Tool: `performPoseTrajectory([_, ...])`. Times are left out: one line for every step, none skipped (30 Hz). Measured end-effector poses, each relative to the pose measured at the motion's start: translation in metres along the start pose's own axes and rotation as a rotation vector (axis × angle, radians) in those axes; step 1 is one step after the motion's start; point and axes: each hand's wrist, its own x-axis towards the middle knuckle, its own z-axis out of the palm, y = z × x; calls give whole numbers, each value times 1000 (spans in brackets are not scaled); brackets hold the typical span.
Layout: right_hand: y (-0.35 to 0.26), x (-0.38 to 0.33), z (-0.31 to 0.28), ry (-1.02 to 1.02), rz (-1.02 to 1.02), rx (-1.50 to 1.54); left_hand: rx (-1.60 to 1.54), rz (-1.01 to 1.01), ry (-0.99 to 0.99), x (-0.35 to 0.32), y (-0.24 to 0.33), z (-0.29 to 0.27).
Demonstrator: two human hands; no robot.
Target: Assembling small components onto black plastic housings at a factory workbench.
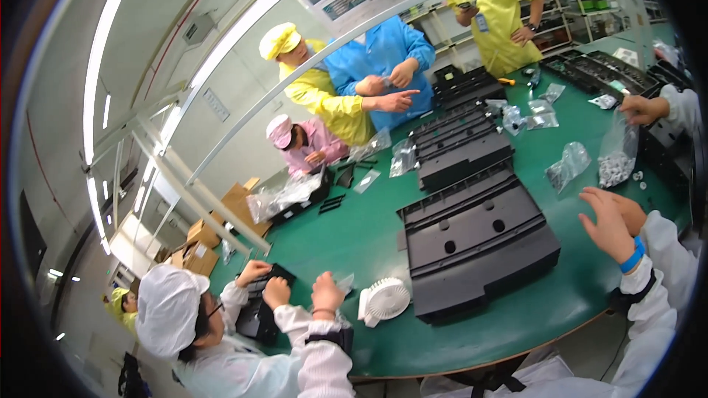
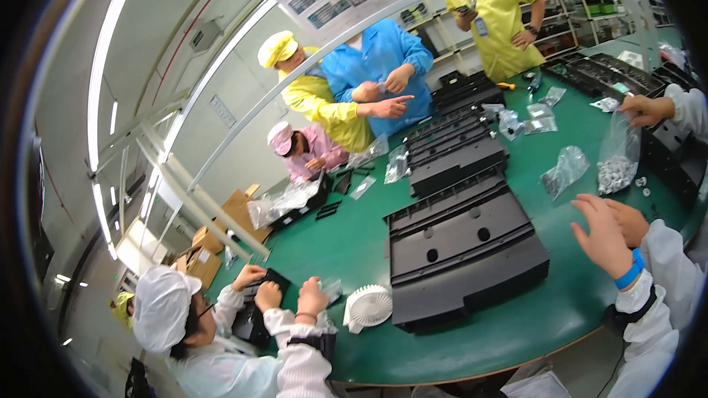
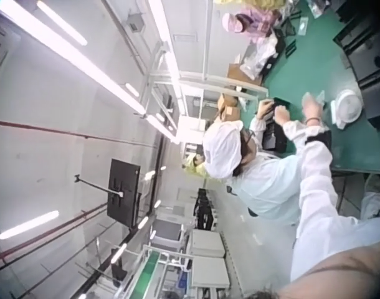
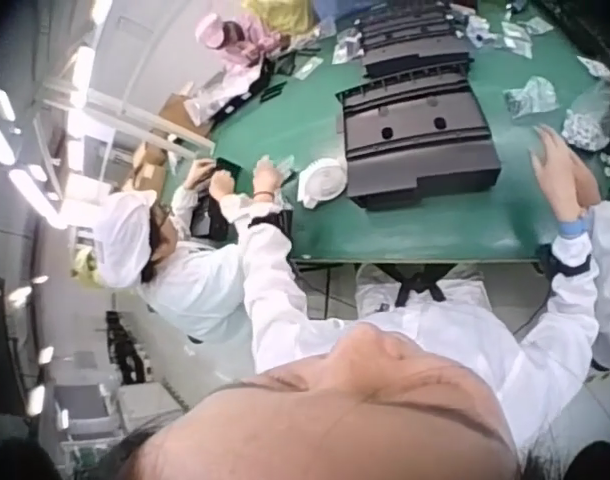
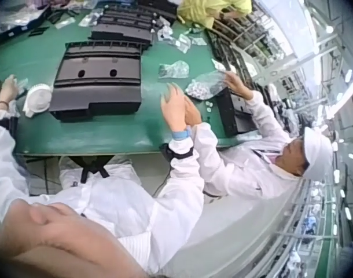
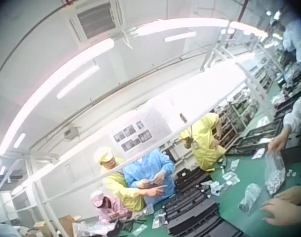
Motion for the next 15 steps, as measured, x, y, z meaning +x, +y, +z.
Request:
performPoseTrajectory([-5,0,-4,-3,7,43,12,19,37,-17,27,-20])
performPoseTrajectory([-13,2,-7,10,11,27,-62,128,58,-29,32,-31])
performPoseTrajectory([-18,5,-4,-3,15,92,-130,231,77,-40,32,-35])
performPoseTrajectory([-23,8,1,-18,18,160,-235,288,24,-55,33,-37])
performPoseTrajectory([-28,10,3,-12,26,148,-342,349,-34,-66,34,-37])
performPoseTrajectory([-34,12,7,-45,60,239,-348,359,-37,-74,34,-33])
performPoseTrajectory([-37,15,11,-80,94,336,-340,354,-80,-83,34,-29])
performPoseTrajectory([-39,18,15,-132,135,400,-331,348,-125,-88,35,-23])
performPoseTrajectory([-41,20,19,-133,136,397,-334,349,-126,-92,35,-15])
performPoseTrajectory([-40,22,27,-163,188,464,-310,310,-132,-95,39,-4])
performPoseTrajectory([-38,24,34,-193,239,531,-285,271,-139,-98,42,5])
performPoseTrajectory([-36,26,41,-192,244,531,-260,235,-147,-97,45,9])
performPoseTrajectory([-33,28,47,-225,303,609,-258,238,-150,-95,46,9])
performPoseTrajectory([-30,29,53,-257,362,688,-279,225,-128,-94,47,9])
performPoseTrajectory([-26,30,59,-256,367,686,-304,211,-107,-93,49,9])
